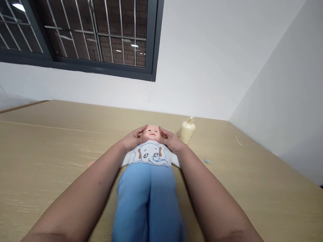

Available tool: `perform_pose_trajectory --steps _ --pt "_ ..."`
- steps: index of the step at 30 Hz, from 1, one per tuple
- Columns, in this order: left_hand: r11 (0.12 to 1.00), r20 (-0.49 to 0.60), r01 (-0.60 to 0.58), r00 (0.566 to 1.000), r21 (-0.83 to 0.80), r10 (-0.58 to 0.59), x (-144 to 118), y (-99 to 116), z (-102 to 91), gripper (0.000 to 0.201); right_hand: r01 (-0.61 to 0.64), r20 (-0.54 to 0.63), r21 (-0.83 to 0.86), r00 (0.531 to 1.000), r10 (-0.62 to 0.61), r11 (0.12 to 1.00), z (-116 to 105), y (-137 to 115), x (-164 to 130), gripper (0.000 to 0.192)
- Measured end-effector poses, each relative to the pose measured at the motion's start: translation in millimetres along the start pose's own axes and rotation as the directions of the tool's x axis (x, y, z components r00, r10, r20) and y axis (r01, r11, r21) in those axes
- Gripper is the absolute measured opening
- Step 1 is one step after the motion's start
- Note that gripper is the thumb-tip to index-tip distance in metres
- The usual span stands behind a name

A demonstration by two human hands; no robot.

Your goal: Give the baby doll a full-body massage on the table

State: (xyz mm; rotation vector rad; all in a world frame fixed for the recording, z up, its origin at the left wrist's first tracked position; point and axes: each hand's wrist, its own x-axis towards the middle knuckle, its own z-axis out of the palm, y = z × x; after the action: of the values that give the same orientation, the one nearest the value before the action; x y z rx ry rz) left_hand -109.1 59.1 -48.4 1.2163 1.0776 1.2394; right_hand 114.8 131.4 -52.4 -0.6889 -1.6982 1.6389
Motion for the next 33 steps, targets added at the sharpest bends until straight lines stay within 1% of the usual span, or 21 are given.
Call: perform_pose_trajectory --steps 2,3,5,8,9,11,13,15,19,21,23,25,27,29,31,33 --pt "0.999 -0.02 0.006 1.0 -0.05 -0.007 1 0 1.3 0.101 -0.021 -0.008 0.056 1.0 0.021 0.998 0 1 0 0.09" --pt "0.999 -0.027 0.004 1.0 -0.044 -0.006 1 0 3.0 0.099 -0.028 -0.021 0.061 0.999 0.029 0.998 0 1 0 0.088" --pt "0.999 -0.045 -0.006 0.999 0.033 0.007 2 1 7.5 0.102 -0.039 -0.051 0.049 0.998 0.042 0.998 4 2 1 0.089" --pt "0.986 -0.079 -0.031 0.996 0.165 0.044 2 3 12.9 0.11 -0.052 -0.085 -0.042 0.995 0.049 0.998 10 2 3 0.108" --pt "0.982 -0.082 -0.034 0.995 0.184 0.05 2 3 13.5 0.111 -0.052 -0.088 -0.081 0.995 0.045 0.995 11 2 3 0.114" --pt "0.982 -0.066 -0.029 0.997 0.188 0.043 2 4 12.5 0.112 -0.043 -0.082 -0.139 0.996 0.032 0.989 12 2 4 0.118" --pt "0.986 -0.044 -0.016 0.999 0.166 0.023 1 3 9.2 0.113 -0.029 -0.076 -0.148 0.997 0.018 0.989 10 2 4 0.116" --pt "0.993 -0.017 0.004 1.0 0.114 -0.002 1 1 5.0 0.112 -0.016 -0.052 -0.109 0.999 0.011 0.994 5 2 3 0.113" --pt "0.997 0.029 0.058 0.998 -0.046 -0.057 1 -2 0.1 0.111 -0.02 0.087 0.056 0.996 0.015 0.998 -3 2 1 0.102" --pt "0.991 0.013 0.059 0.998 -0.119 -0.057 2 -2 1.5 0.103 -0.04 0.088 0.097 0.996 0.032 0.994 -4 2 1 0.102" --pt "0.988 -0.019 0.038 0.999 -0.147 -0.041 2 -1 5.0 0.095 -0.062 0.047 0.1 0.997 0.057 0.993 -1 3 1 0.106" --pt "0.996 -0.05 0.021 0.998 -0.09 -0.025 2 1 9.1 0.098 -0.073 -0.002 0.033 0.997 0.073 0.997 4 2 1 0.11" --pt "1.0 -0.068 0.02 0.998 0.009 -0.019 1 2 12.3 0.109 -0.069 -0.048 -0.087 0.997 0.065 0.994 9 1 2 0.116" --pt "0.998 -0.069 0.015 0.998 0.067 -0.01 0 2 13.4 0.116 -0.05 -0.069 -0.179 0.997 0.038 0.983 12 0 2 0.119" --pt "0.998 -0.052 -0.003 0.999 0.071 0.006 0 0 12.1 0.115 -0.028 -0.062 -0.211 0.998 0.015 0.977 10 0 2 0.116" --pt "0.999 -0.032 -0.011 0.999 0.041 0.012 0 -2 8.9 0.113 -0.009 -0.04 -0.213 0.999 0.001 0.977 5 1 2 0.112"
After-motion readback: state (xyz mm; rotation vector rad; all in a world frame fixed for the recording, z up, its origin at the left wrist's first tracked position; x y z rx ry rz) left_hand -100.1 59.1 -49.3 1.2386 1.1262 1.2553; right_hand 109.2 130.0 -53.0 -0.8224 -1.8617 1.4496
